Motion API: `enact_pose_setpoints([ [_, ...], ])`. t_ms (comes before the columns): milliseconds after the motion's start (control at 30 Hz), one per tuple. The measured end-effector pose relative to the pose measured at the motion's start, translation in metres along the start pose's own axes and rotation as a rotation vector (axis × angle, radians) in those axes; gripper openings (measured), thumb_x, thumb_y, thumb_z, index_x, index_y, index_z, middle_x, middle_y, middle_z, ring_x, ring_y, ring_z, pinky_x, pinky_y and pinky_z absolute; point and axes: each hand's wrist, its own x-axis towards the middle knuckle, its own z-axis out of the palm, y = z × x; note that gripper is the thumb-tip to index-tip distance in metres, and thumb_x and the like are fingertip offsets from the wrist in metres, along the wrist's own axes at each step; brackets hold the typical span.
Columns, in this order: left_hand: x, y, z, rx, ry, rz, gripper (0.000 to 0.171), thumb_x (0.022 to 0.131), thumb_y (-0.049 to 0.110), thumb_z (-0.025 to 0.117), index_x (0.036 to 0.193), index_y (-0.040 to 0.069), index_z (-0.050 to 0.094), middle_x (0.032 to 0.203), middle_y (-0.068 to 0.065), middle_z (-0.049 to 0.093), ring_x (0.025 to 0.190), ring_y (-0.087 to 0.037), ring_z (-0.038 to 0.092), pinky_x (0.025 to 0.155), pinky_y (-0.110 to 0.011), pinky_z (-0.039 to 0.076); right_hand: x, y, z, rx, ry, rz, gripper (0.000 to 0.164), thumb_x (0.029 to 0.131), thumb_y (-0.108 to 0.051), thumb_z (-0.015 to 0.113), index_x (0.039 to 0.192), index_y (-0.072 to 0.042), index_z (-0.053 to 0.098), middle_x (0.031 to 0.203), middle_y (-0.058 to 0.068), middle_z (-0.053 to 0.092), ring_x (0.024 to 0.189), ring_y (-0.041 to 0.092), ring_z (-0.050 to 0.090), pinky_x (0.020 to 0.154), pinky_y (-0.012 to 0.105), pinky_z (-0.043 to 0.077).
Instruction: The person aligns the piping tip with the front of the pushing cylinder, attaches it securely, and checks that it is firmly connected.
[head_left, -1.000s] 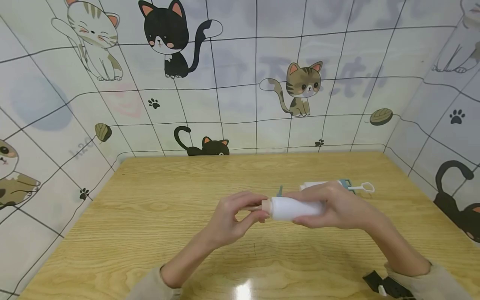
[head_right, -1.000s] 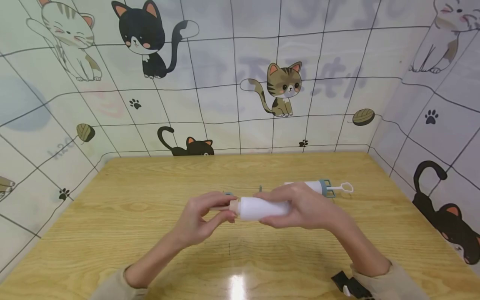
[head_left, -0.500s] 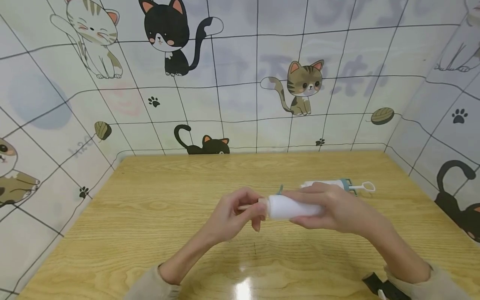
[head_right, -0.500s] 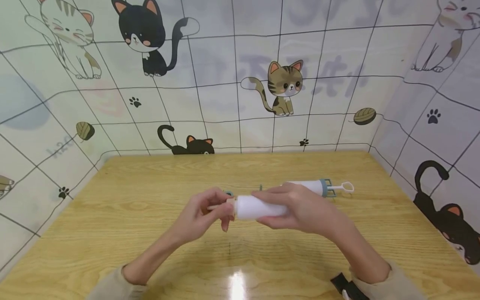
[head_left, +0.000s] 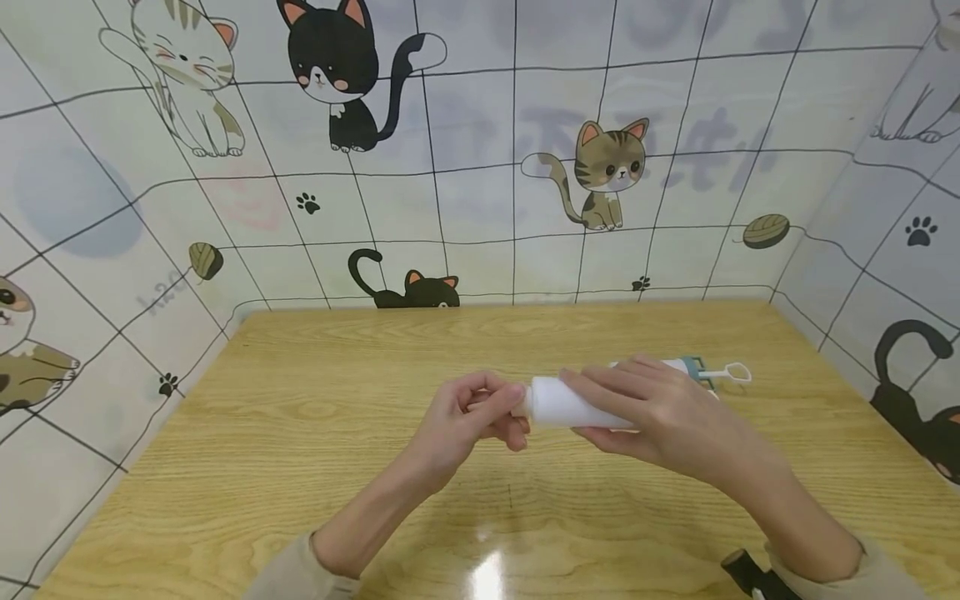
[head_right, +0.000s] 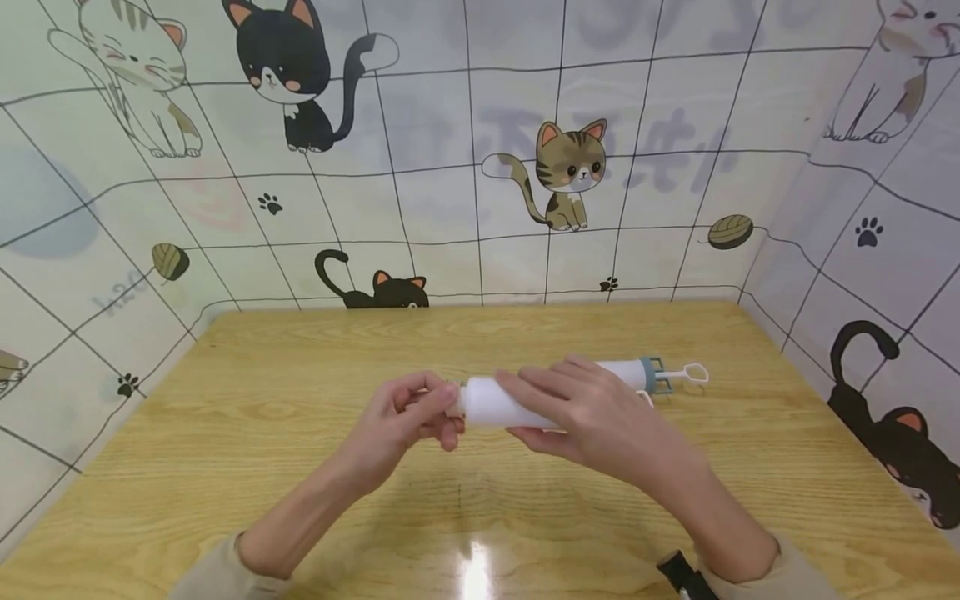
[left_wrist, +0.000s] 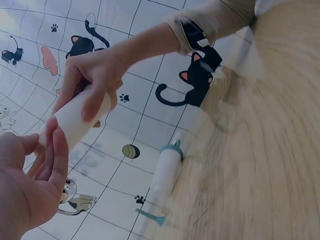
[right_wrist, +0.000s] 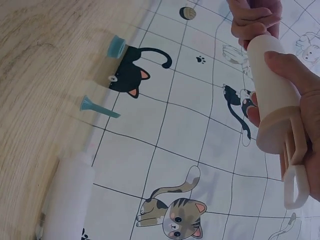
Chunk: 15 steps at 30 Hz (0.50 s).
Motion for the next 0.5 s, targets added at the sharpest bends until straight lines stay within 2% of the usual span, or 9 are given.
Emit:
enact_pose_setpoints([
  [300,-0.0015,0.0034,-0.0010,0.105,-0.046,0.048,0.020,0.103,0.015,0.061,0.105,-0.005,0.063,0.087,-0.017,0.069,0.069,-0.022,0.070,0.078,-0.044,0.062,-0.0009,0.0058,-0.0016,0.069,0.005,0.017,0.049,0.103,-0.048,0.051,0.121,-0.008,0.073,0.101,0.006,0.077,0.076,0.020,0.071,0.063,0.035,0.061],
  [400,-0.0014,0.0056,0.0002,0.127,-0.047,0.095,0.017,0.102,0.011,0.063,0.110,-0.004,0.065,0.093,-0.017,0.069,0.072,-0.023,0.072,0.079,-0.045,0.062,-0.0012,0.0076,-0.0030,0.116,0.000,0.036,0.049,0.102,-0.048,0.053,0.122,-0.009,0.073,0.103,0.005,0.076,0.078,0.019,0.070,0.063,0.029,0.060],
  [500,-0.0010,0.0081,0.0014,0.123,-0.064,0.159,0.020,0.098,0.001,0.065,0.117,-0.004,0.063,0.102,-0.020,0.068,0.080,-0.027,0.074,0.082,-0.046,0.062,-0.0018,0.0091,-0.0052,0.154,0.001,0.067,0.049,0.101,-0.050,0.054,0.123,-0.009,0.073,0.105,0.006,0.076,0.082,0.019,0.071,0.065,0.029,0.061],
])
